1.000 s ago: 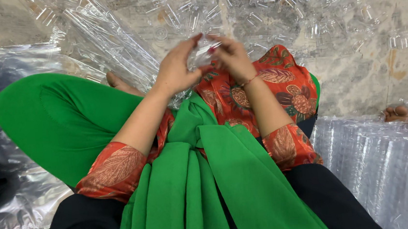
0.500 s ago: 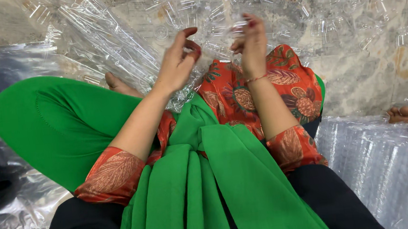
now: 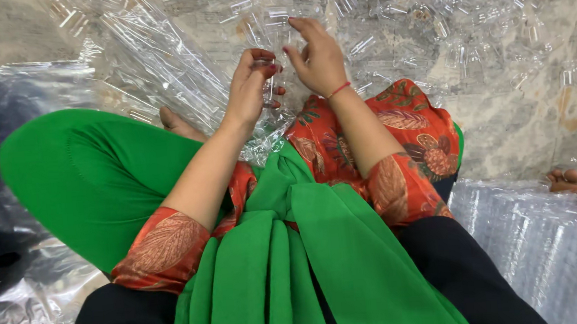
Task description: The person sits on the floor and stacks clear plastic bangles into a bundle on their lap, then wraps the bundle with clear plastic film. They repeatedly pick bangles one at a time from a large pile on the floor and add them to the wrapped stack.
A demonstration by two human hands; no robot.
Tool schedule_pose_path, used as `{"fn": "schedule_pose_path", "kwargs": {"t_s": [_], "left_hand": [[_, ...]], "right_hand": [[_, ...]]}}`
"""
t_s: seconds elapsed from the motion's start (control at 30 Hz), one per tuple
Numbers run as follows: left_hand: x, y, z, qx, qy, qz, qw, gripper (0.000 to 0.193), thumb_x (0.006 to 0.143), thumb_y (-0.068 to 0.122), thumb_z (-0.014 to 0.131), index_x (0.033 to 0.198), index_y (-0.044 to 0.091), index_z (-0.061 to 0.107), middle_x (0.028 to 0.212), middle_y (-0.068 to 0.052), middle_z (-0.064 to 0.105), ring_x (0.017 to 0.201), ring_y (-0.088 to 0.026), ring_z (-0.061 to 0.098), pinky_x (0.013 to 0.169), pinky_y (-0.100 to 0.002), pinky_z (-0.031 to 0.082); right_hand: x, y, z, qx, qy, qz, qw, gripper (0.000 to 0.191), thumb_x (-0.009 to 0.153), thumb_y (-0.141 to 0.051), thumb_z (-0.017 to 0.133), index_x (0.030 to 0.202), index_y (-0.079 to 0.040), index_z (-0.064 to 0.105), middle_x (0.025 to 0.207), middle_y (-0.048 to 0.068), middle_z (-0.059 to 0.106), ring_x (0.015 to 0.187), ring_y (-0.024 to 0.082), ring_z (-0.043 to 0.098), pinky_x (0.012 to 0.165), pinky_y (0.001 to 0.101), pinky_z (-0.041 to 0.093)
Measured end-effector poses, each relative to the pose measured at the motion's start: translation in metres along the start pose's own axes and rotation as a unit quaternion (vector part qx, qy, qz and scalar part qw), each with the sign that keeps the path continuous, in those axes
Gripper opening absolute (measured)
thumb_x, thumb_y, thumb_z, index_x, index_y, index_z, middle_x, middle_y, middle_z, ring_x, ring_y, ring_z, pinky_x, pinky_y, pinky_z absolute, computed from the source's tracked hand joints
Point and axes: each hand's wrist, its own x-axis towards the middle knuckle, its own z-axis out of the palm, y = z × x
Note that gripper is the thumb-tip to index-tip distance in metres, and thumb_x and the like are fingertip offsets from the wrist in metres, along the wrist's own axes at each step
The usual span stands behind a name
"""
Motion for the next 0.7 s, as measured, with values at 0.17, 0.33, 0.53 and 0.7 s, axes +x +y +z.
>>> {"fn": "schedule_pose_path", "kwargs": {"t_s": [0.17,0.33,0.53,0.7], "left_hand": [[0.001,-0.008,0.006,0.037,-0.011,-0.012,0.999,0.037,0.102,0.029,0.066,0.129,0.009,0.051,0.097,-0.007,0.067,0.070,-0.017,0.066,0.054,-0.029,0.051],[0.000,-0.012,0.015,0.129,-0.030,0.009,0.991,0.072,0.097,0.026,0.068,0.157,0.020,0.030,0.093,-0.006,0.065,0.069,-0.013,0.065,0.056,-0.029,0.055],[-0.002,-0.013,0.024,0.073,-0.087,0.055,0.992,0.082,0.099,0.021,0.069,0.165,0.024,0.021,0.099,-0.008,0.067,0.074,-0.011,0.060,0.061,-0.029,0.055],[-0.001,-0.009,0.025,0.044,-0.010,-0.025,0.999,0.053,0.101,0.028,0.064,0.148,0.019,0.041,0.098,-0.007,0.066,0.066,-0.014,0.064,0.052,-0.030,0.050]], "right_hand": [[0.000,0.009,0.010,-0.007,-0.016,0.017,1.000,0.056,0.081,-0.011,0.078,0.134,-0.001,0.062,0.102,0.012,0.071,0.076,0.019,0.065,0.065,0.0302,0.052],[-0.004,0.009,-0.030,0.391,-0.044,0.254,0.884,0.035,0.099,-0.006,0.066,0.134,-0.003,0.064,0.094,0.003,0.078,0.055,0.002,0.050,0.048,0.0205,0.038],[-0.006,0.009,-0.053,0.432,-0.173,0.206,0.861,0.026,0.108,-0.006,0.062,0.131,0.001,0.070,0.092,0.000,0.068,0.062,0.002,0.050,0.056,0.0207,0.040],[0.008,0.022,-0.022,0.087,-0.015,0.007,0.996,0.024,0.100,-0.008,0.069,0.122,-0.016,0.072,0.116,0.006,0.070,0.097,0.021,0.063,0.085,0.0323,0.050]]}}
